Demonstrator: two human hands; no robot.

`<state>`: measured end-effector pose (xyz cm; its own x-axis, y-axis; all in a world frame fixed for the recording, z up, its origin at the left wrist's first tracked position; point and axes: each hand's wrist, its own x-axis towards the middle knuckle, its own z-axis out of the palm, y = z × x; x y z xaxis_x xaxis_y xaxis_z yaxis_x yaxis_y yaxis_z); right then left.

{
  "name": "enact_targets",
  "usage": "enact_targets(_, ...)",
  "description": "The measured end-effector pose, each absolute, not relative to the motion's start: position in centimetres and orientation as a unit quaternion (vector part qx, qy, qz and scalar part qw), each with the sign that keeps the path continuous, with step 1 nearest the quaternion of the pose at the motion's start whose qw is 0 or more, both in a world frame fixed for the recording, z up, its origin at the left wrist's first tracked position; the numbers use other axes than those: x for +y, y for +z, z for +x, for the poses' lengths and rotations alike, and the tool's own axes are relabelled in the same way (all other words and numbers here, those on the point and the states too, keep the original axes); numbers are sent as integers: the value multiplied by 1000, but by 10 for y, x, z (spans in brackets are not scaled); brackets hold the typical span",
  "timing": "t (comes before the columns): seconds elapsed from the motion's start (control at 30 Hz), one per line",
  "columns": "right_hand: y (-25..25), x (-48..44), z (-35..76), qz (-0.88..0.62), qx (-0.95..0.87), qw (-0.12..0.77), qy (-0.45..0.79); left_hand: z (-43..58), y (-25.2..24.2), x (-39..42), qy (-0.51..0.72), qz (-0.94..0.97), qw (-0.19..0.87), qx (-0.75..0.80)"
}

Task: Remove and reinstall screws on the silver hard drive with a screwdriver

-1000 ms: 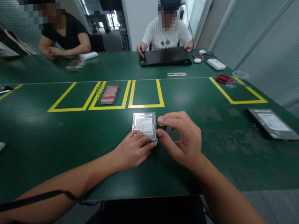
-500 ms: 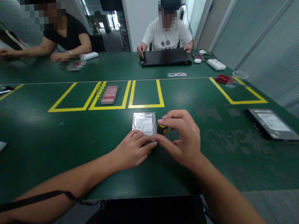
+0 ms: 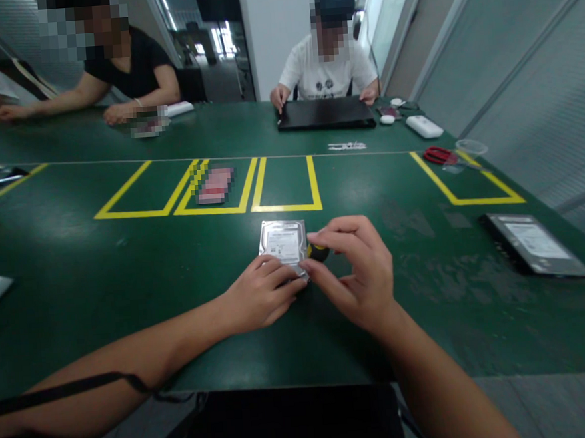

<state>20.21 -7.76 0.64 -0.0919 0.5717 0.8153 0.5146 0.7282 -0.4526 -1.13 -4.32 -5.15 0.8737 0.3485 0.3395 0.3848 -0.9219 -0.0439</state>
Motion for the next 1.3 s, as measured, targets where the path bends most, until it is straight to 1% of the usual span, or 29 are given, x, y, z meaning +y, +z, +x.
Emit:
enact_targets(0.17,7,-78,202,-373,-737,564,10,-12,-51,-43,-164,-967,55,-187)
enact_targets(0.4,7,-78,203,-364,-746,556,43,-12,-51,-43,-159,-967,55,-189)
enact_targets(0.63,7,-77,202,-357,-735,576,15,-12,-52,-43,-164,-967,52,-190)
enact_targets(0.83,9,-78,203,-363,-744,561,27,-12,-51,-43,-160,-968,53,-187)
enact_targets(1.03,9,-79,203,-376,-738,560,-15,-12,-52,-43,-161,-967,54,-189)
enact_targets(1.3,6,-78,203,-368,-730,575,11,-12,-52,-43,-164,-966,57,-190)
